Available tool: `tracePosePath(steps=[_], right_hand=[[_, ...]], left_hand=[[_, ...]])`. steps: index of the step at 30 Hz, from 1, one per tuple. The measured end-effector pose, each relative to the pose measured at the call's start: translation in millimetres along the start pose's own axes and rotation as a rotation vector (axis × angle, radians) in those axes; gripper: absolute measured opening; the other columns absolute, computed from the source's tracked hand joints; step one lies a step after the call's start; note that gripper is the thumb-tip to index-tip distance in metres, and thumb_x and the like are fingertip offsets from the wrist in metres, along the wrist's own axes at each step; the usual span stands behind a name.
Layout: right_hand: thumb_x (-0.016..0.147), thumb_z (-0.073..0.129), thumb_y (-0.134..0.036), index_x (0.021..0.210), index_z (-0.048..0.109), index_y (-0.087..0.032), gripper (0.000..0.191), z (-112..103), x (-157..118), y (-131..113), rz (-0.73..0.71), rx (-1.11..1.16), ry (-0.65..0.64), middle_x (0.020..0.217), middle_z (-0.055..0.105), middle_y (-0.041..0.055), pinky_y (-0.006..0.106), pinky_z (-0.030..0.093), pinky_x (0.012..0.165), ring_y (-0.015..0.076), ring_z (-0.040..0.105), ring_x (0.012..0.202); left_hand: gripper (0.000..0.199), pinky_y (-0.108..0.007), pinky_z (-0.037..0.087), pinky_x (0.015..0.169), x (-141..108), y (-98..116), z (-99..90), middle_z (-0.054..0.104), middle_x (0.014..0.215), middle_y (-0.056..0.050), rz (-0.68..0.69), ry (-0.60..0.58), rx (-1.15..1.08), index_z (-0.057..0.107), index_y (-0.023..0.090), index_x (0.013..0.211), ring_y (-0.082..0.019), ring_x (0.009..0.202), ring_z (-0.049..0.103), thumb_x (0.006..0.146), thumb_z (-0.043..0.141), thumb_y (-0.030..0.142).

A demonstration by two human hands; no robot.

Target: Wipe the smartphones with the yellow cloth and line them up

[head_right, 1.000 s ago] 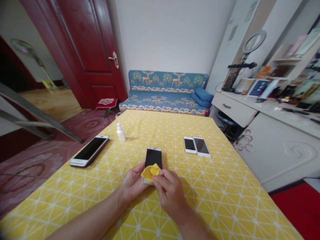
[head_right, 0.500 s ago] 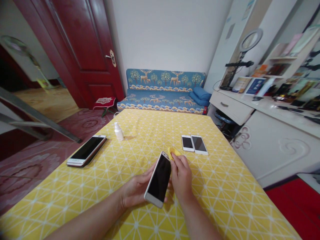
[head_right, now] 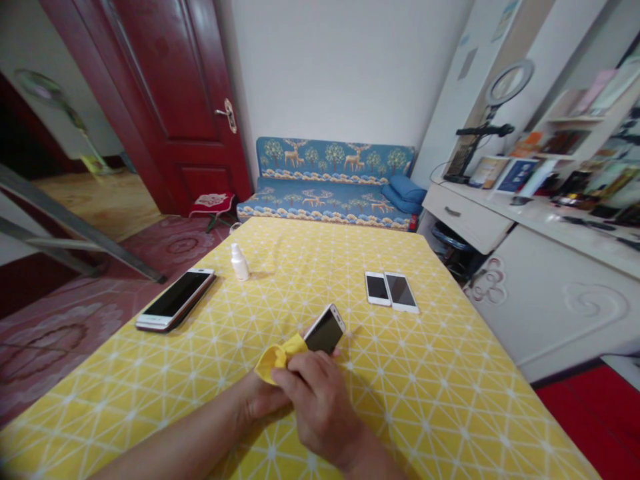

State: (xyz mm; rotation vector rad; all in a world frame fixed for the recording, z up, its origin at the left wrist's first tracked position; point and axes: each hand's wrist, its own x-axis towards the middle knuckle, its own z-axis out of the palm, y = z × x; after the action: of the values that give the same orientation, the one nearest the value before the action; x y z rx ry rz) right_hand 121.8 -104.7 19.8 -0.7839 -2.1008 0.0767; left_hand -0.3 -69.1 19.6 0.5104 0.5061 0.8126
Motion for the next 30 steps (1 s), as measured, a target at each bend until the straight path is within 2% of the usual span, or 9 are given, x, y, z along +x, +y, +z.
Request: tracePosePath(steps=[4,9,12,15,18,20,24,26,30], right_hand=[[0.091,0.046,-0.01,0.119,0.063,-0.025,0.036,-1.5,2.1,20.7,0.187,-0.052,0.218,0.091,0.056,0.0052,0.029,0.049,0.07,0.0165,0.057,0.082],[0.094,0.042,-0.014,0.129,0.056,-0.028,0.04,-11.2,-1.3,51.0,0.38,-0.107,0.344,0.092,0.049,0.0044,0.03,0.049,0.071,0.0158,0.055,0.082],[0.095,0.041,-0.017,0.129,0.056,-0.027,0.039,-7.0,-4.2,48.6,0.394,-0.082,0.289,0.088,0.051,0.0041,0.03,0.049,0.068,0.0162,0.055,0.078],[0.093,0.042,-0.015,0.123,0.061,-0.025,0.037,4.3,-4.2,24.0,0.271,-0.027,0.118,0.085,0.056,0.0049,0.032,0.05,0.068,0.018,0.057,0.077],[0.09,0.041,-0.01,0.122,0.06,-0.022,0.039,15.0,-2.4,-3.0,0.108,0.004,-0.124,0.088,0.06,0.0067,0.035,0.049,0.07,0.02,0.056,0.079],[0.09,0.04,-0.01,0.121,0.06,-0.02,0.039,18.7,-1.3,-7.9,0.06,-0.012,-0.159,0.089,0.06,0.0074,0.036,0.048,0.07,0.0207,0.054,0.08],[0.092,0.041,-0.011,0.12,0.062,-0.02,0.036,11.9,-1.5,20.5,0.166,-0.092,0.105,0.088,0.056,0.0069,0.035,0.048,0.07,0.0192,0.053,0.081],[0.092,0.041,-0.012,0.121,0.062,-0.022,0.037,1.3,-3.3,41.4,0.264,-0.129,0.215,0.091,0.055,0.0068,0.035,0.047,0.072,0.019,0.054,0.083],[0.093,0.042,-0.02,0.116,0.065,-0.023,0.033,-19.4,-8.8,69.4,0.49,-0.064,0.36,0.092,0.055,0.006,0.035,0.048,0.075,0.0194,0.057,0.088]], left_hand=[[0.028,-0.022,0.047,0.063,0.3,-3.0,-4.9,0.067,0.078,-0.007,-0.095,-0.033,-0.092,0.068,0.013,0.083,-0.015,0.07,0.063,0.082,0.062,0.041],[0.043,-0.029,0.049,0.072,-0.2,-5.1,-9.2,0.063,0.116,-0.011,-0.043,-0.232,-0.073,0.056,0.021,0.125,-0.022,0.098,0.063,0.083,0.063,0.027],[0.039,-0.037,0.048,0.085,2.5,-3.3,-8.6,0.066,0.112,-0.012,-0.06,-0.179,-0.188,0.06,0.016,0.12,-0.023,0.097,0.064,0.086,0.059,0.034],[0.036,-0.029,0.047,0.087,3.8,3.9,-9.3,0.069,0.099,-0.011,-0.067,-0.037,-0.273,0.066,0.01,0.104,-0.018,0.09,0.065,0.086,0.057,0.041],[0.055,-0.023,0.047,0.085,2.4,11.9,-12.1,0.068,0.1,-0.012,-0.126,-0.048,-0.299,0.064,0.007,0.108,-0.018,0.091,0.064,0.086,0.051,0.055],[0.062,-0.023,0.047,0.088,1.6,13.0,-13.9,0.066,0.104,-0.013,-0.15,-0.069,-0.31,0.062,0.005,0.112,-0.019,0.096,0.064,0.085,0.047,0.06],[0.043,-0.026,0.052,0.079,1.0,3.7,-13.0,0.068,0.093,-0.012,-0.073,0.006,-0.168,0.064,0.009,0.1,-0.018,0.084,0.066,0.084,0.057,0.049],[0.04,-0.033,0.054,0.071,-0.9,-1.6,-9.8,0.067,0.096,-0.011,-0.05,-0.068,-0.034,0.06,0.016,0.113,-0.022,0.083,0.067,0.082,0.063,0.04],[0.063,-0.039,0.054,0.073,-6.0,-2.6,-4.3,0.063,0.114,-0.018,-0.034,-0.271,0.071,0.041,0.024,0.136,-0.03,0.098,0.065,0.079,0.067,0.028]])
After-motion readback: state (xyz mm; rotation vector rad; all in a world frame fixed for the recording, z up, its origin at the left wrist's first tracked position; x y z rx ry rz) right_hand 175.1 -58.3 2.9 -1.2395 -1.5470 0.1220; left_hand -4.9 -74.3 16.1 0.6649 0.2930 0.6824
